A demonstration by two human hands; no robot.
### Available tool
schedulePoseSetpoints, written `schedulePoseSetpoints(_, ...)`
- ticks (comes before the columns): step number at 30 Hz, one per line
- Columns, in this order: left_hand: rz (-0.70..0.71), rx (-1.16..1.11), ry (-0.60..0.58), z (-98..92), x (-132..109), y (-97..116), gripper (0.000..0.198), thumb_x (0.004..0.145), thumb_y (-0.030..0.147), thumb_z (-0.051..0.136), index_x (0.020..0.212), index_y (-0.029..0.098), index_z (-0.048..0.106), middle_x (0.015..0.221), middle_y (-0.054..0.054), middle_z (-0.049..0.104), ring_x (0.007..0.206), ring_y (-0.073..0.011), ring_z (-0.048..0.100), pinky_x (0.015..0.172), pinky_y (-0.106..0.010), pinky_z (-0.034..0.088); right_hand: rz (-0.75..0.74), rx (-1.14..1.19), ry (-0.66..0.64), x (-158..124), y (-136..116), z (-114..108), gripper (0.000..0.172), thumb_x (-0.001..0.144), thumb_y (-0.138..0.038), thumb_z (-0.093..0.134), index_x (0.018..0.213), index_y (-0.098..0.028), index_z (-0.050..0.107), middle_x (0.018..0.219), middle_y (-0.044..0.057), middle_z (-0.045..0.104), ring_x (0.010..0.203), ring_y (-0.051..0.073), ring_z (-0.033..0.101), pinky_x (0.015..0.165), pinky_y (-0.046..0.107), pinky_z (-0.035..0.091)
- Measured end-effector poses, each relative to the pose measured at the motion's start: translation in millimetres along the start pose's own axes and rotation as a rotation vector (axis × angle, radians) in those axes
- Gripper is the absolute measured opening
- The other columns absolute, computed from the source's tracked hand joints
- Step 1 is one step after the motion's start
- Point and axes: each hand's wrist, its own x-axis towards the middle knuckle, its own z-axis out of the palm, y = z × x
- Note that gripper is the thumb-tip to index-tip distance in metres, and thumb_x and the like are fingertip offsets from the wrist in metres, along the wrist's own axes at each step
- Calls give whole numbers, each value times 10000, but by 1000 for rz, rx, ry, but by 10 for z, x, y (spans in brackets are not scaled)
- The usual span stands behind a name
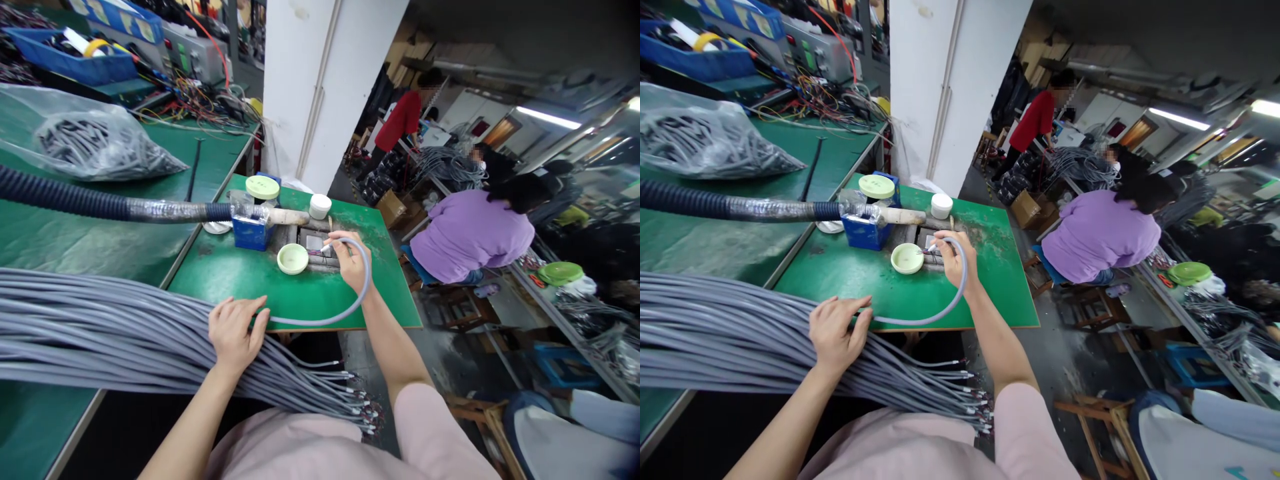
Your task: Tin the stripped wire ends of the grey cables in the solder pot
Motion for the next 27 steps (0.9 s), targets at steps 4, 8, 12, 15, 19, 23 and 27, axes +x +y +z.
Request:
schedulePoseSetpoints(4,31,19,27,6,16,4,185,834,199,616,1015,198,652,801,-30,714,774,-184,648,953,-387,397,16,-21,-42,86,84,85,155,936,-304,512,941,-221,643,881,37,715,902,185,625,834,314,485)
schedulePoseSetpoints(8,35,24,41,11,16,0,176,832,201,625,1007,199,652,794,-20,714,756,-176,652,959,-388,398,21,-26,-103,138,166,160,148,929,-302,509,957,-243,641,865,21,715,891,204,622,821,335,492)
schedulePoseSetpoints(12,29,13,42,12,9,0,189,827,200,632,1016,204,648,799,-16,717,760,-173,654,970,-387,390,43,-47,-148,171,223,229,151,923,-314,503,965,-261,638,872,12,707,881,213,635,819,354,499)
schedulePoseSetpoints(15,30,9,42,11,13,5,181,830,196,630,1011,202,645,792,-16,716,758,-173,651,965,-389,389,55,-78,-173,192,251,275,156,922,-314,492,958,-267,636,883,10,704,906,212,635,846,355,494)
schedulePoseSetpoints(19,23,4,37,10,15,11,182,832,197,626,1013,199,646,802,-20,719,763,-176,653,972,-397,383,80,-99,-189,210,278,316,164,911,-312,498,953,-254,646,889,19,691,902,209,637,844,342,495)
schedulePoseSetpoints(23,10,12,41,6,11,29,176,839,214,616,1010,203,652,805,-22,711,760,-169,650,969,-396,386,56,-109,-203,232,285,338,155,900,-297,513,924,-243,656,867,19,698,879,204,637,834,328,492)
schedulePoseSetpoints(27,-5,11,34,4,12,43,163,850,224,608,1005,195,650,811,-26,709,774,-167,651,971,-400,384,30,-122,-239,268,274,379,149,894,-288,516,902,-234,655,837,24,711,858,214,633,811,338,487)
